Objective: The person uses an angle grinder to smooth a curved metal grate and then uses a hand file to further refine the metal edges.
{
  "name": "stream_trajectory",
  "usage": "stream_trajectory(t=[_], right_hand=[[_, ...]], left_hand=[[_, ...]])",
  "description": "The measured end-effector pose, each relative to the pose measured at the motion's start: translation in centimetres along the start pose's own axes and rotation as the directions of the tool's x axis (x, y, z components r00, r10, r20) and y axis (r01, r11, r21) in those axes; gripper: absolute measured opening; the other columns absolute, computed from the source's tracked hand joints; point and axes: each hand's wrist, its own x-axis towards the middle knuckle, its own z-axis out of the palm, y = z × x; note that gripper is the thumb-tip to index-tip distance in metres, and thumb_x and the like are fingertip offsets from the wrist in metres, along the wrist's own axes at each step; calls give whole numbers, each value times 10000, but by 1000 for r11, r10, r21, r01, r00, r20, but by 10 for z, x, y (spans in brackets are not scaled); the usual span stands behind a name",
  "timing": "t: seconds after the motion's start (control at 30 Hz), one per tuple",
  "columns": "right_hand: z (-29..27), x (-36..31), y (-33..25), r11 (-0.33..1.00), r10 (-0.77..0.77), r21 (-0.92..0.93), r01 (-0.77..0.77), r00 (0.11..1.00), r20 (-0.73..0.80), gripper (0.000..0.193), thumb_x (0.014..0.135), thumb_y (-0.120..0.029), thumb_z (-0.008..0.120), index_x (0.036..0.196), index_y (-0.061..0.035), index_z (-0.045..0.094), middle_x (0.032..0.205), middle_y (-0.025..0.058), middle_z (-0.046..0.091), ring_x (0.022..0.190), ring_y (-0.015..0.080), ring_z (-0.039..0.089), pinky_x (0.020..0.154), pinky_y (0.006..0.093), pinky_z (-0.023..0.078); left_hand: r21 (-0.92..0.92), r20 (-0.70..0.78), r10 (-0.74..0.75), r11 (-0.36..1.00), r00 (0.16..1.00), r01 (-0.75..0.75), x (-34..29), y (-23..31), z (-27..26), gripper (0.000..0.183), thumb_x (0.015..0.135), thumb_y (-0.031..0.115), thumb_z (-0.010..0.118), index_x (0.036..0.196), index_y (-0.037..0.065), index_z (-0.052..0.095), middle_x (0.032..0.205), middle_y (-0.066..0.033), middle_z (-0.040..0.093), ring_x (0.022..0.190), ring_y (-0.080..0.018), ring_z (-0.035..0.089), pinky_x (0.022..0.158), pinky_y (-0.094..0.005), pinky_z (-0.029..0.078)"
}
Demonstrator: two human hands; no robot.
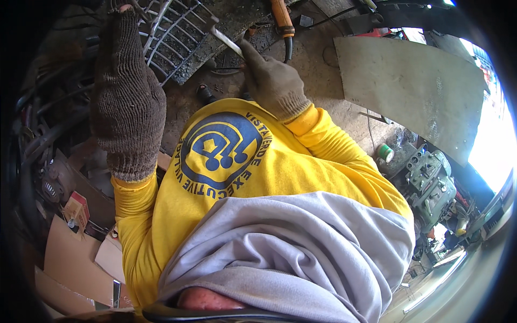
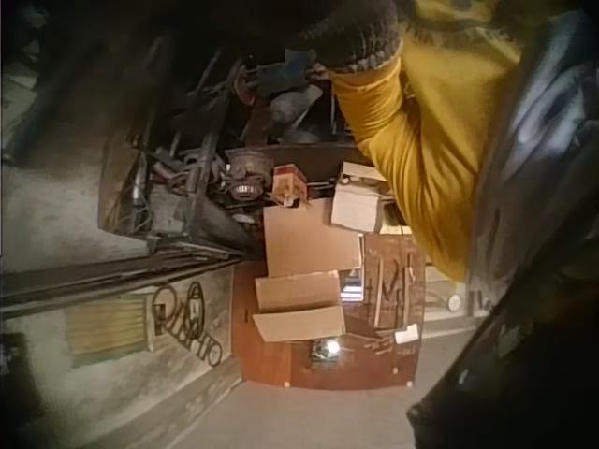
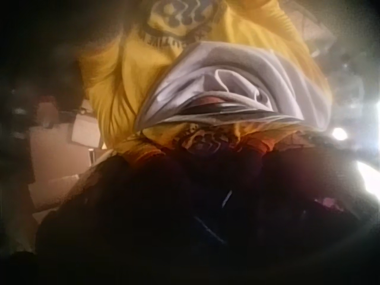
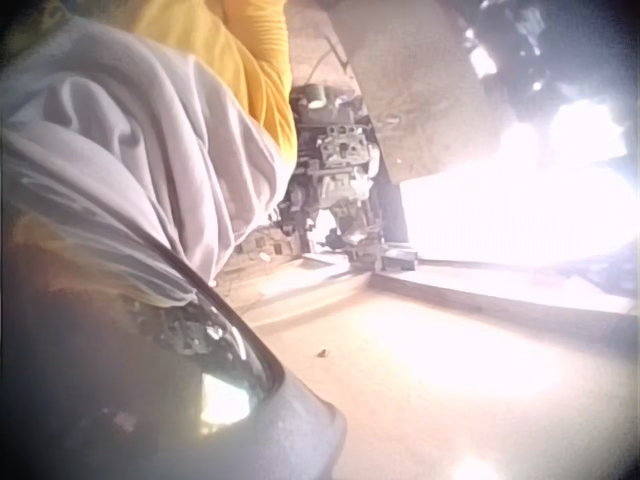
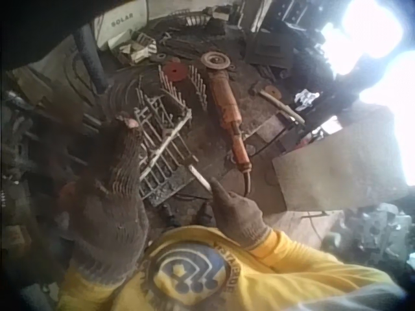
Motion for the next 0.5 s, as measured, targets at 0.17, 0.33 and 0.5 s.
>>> stream_trajectory(t=[0.17, 0.33, 0.5], right_hand=[[-8, 5, -3, 998, -33, 56, 37, 998, -62, 469, 926, -182, 634, 1386, -154, 548, 944, 182, 706, 814, 381, 695, 673, 427, 561], [4, 5, 3, 999, 1, -35, 1, 998, 68, 471, 921, -161, 640, 1383, -150, 552, 920, 191, 701, 799, 374, 700, 668, 422, 562], [-10, 9, -5, 991, -79, 84, 100, 972, -219, 481, 946, -267, 594, 1411, -190, 496, 808, 139, 681, 722, 359, 681, 612, 458, 534]], left_hand=[[-2, 3, -2, 1000, 1000, 2, -2, 1, -2, 475, 948, 68, 517, 1416, 145, 533, 1340, -92, 616, 1063, -218, 681, 847, -311, 529], [-9, 1, -4, 1000, 1000, 4, -2, 2, -2, 483, 947, 61, 512, 1421, 151, 531, 1345, -86, 614, 1061, -208, 682, 844, -307, 527], [-6, 12, -12, 1000, 1000, 12, -4, 3, -5, 491, 946, 54, 507, 1426, 156, 529, 1350, -80, 611, 1059, -198, 683, 842, -303, 525]])
